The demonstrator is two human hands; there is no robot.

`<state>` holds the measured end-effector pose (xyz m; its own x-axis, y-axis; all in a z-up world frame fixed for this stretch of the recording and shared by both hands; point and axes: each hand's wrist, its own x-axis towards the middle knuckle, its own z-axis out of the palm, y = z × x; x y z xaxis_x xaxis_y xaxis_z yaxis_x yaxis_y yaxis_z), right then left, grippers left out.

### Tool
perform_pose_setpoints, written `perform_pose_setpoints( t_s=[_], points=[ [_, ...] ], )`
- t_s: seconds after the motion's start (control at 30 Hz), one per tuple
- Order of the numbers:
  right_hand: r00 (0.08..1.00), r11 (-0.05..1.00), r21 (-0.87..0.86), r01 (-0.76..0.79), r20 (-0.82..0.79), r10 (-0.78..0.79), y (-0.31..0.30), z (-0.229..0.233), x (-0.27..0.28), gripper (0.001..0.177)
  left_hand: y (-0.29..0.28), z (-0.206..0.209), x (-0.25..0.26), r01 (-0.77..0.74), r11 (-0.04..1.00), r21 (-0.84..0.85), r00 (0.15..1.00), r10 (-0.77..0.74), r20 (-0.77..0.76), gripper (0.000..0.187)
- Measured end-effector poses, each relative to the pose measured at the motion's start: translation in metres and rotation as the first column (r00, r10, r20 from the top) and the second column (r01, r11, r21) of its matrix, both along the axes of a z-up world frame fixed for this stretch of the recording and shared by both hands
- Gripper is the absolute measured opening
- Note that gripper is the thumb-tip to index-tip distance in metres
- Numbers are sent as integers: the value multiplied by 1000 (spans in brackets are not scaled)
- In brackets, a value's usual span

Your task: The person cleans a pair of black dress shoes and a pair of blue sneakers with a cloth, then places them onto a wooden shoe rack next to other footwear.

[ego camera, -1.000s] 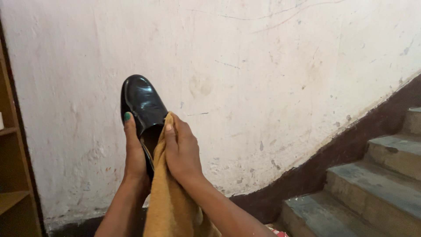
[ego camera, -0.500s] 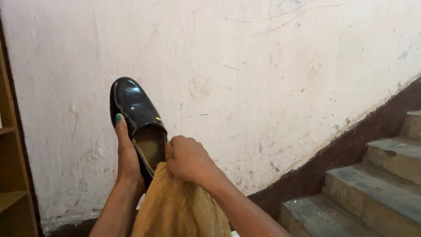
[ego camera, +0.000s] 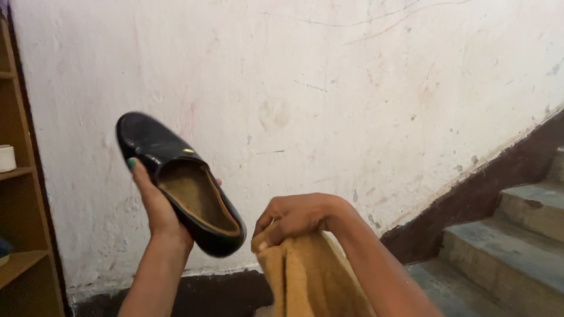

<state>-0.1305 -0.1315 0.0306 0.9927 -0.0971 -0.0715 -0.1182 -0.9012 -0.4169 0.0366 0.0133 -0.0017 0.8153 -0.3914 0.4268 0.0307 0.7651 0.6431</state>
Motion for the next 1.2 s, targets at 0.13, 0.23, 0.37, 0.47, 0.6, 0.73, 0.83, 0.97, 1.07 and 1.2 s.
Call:
perform_pose_setpoints(
  t_s=[0.13, 0.23, 0.37, 0.47, 0.6, 0.73, 0.83, 0.97, 1.07, 1.2],
  points=[
    [992, 988, 116, 100, 60, -108, -7, -8, 0, 48, -8, -8, 24, 99, 990, -97, 982, -113, -154, 94],
    [931, 893, 333, 302, 98, -351, -4, -10, 10, 61, -25, -21, 45, 93, 985, -146, 974, -120, -192, 92],
    [886, 780, 537, 321, 120, -447, 3, -8, 20, 86, -43, -36, 60, 102, 991, -90, 864, -133, -486, 85],
    [857, 764, 548, 341, 153, -492, 6, -16, 34, 98, -45, -41, 62, 80, 994, -78, 819, -110, -564, 78],
    [872, 775, 587, 234, 227, -435, 7, -22, 44, 106, -47, -36, 59, 94, 994, -50, 863, -106, -494, 59],
    [884, 916, 341, 210, 334, -327, 15, -13, 46, 102, -46, -35, 55, 90, 995, -48, 831, -102, -546, 46],
    [874, 968, 244, 53, 457, -163, 17, -17, 48, 88, -43, -30, 48, 101, 994, -38, 848, -106, -519, 42],
    [831, 983, 151, -105, 556, 3, 15, -21, 49, 70, -34, -15, 24, -52, 998, 19, 761, 52, -647, 56],
    [834, 982, 166, -92, 551, -15, 18, -18, 46, 66, -29, -7, 9, -151, 987, 52, 701, 144, -699, 64],
    [862, 974, 226, -10, 495, -106, 25, -18, 47, 58, -22, -7, 6, -160, 984, 73, 678, 163, -716, 67]
  ],
)
